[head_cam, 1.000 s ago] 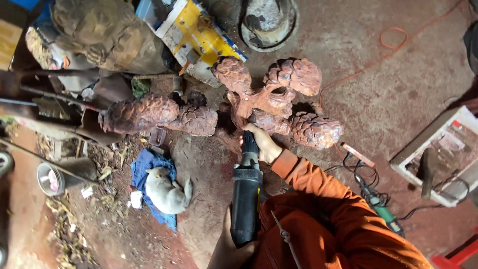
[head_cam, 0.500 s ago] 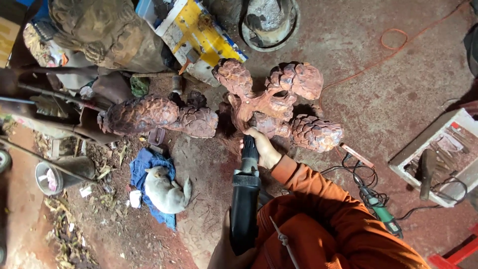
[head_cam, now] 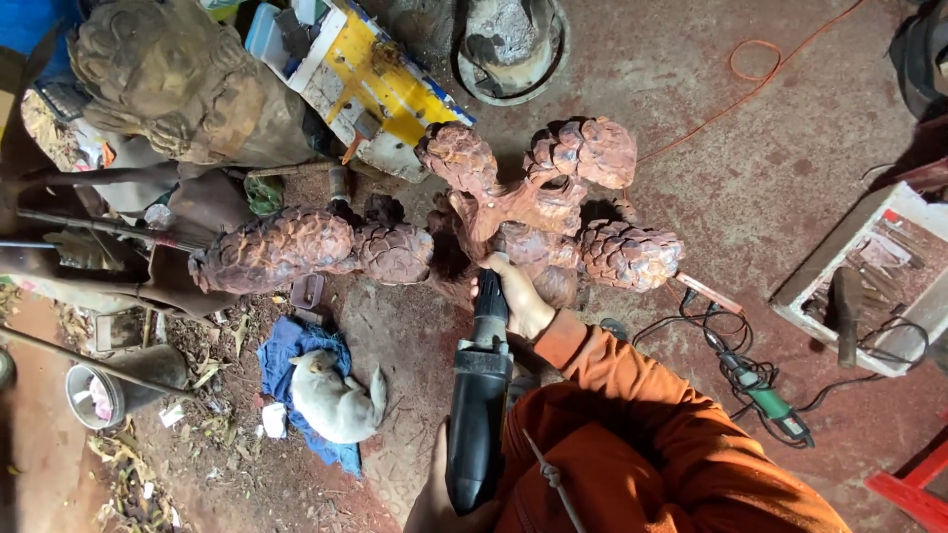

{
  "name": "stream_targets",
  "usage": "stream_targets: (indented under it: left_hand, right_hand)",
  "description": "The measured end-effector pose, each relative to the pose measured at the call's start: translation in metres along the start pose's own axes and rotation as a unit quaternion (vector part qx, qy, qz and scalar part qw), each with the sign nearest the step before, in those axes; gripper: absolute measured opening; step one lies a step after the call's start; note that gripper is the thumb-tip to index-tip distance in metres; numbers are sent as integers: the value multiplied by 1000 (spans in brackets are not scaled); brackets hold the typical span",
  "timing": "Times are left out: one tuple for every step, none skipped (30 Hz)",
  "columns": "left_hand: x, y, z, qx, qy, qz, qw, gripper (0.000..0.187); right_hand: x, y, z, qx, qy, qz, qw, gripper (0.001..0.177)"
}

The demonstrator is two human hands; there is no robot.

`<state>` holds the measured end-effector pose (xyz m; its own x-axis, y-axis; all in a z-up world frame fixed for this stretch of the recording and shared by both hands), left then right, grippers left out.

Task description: Carving and detailing a large wooden sculpture using a power die grinder in a workshop environment.

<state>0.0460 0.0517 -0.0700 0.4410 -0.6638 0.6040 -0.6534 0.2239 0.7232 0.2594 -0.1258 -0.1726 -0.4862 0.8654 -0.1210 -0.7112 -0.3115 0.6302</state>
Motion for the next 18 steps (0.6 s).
stream_targets:
  left_hand:
    - [20,4,-4,-2,-2,-2,1000,133]
    - [40,7,-8,7,13,0,1000,120]
    - [60,11,-14,16,28,2,999,108]
    - [55,10,-13,15,26,0,1000,108]
    - [59,8,-14,19,46,60,997,104]
    - [64,7,-15,22,65,120,990,99]
    - [69,9,-16,20,65,120,990,99]
    - [73,10,-17,13,64,112,992,100]
    - [77,11,-17,7,63,103,993,101]
    - [72,9,-18,6,63,103,993,101]
    - [67,7,-17,-17,82,95,992,103]
    - [63,5,-15,-39,100,88,990,105]
    - [62,5,-16,-41,99,89,990,105]
    - [62,5,-17,-42,103,97,989,105]
    - [62,5,-18,-42,106,104,988,106]
    - [53,5,-17,-43,105,105,988,106]
    - [47,7,-19,-38,126,120,984,110]
    - [40,8,-20,-33,146,134,980,115]
  right_hand:
    - [2,-2,-2,2,-3,0,1000,14]
    - [3,-5,-4,5,-11,0,1000,14]
    - [5,-8,-5,8,-18,0,1000,14]
    - [8,-8,-8,9,-21,0,1000,14]
    - [9,-8,-11,24,-6,-5,1000,16]
    - [9,-8,-15,38,10,-9,999,18]
    - [9,-6,-17,39,9,-10,999,18]
    - [8,-4,-20,49,9,-15,999,17]
    - [9,-3,-23,58,11,-18,998,16]
    - [9,-2,-25,58,11,-18,998,16]
    - [8,-1,-28,65,10,-15,998,17]
    - [8,0,-30,71,10,-12,997,19]
    - [9,-2,-29,71,10,-14,997,19]
    - [9,-3,-28,65,8,-15,998,16]
    - [10,-4,-27,59,5,-17,998,15]
    - [11,-7,-26,59,4,-19,998,15]
    - [12,-10,-24,64,11,-21,998,16]
    - [14,-12,-23,70,17,-23,997,18]
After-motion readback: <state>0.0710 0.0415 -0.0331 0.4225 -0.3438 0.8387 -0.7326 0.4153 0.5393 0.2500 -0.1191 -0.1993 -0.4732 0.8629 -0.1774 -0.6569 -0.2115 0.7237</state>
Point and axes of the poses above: each hand's wrist, its own y-axis away from the middle knuckle, its own z-axis out of the palm, x = y × z, the point moved 7 cm from there along -y, towards the middle knuckle, and after that the axes turned 5 degrees about -y, right-handed, at the moved point
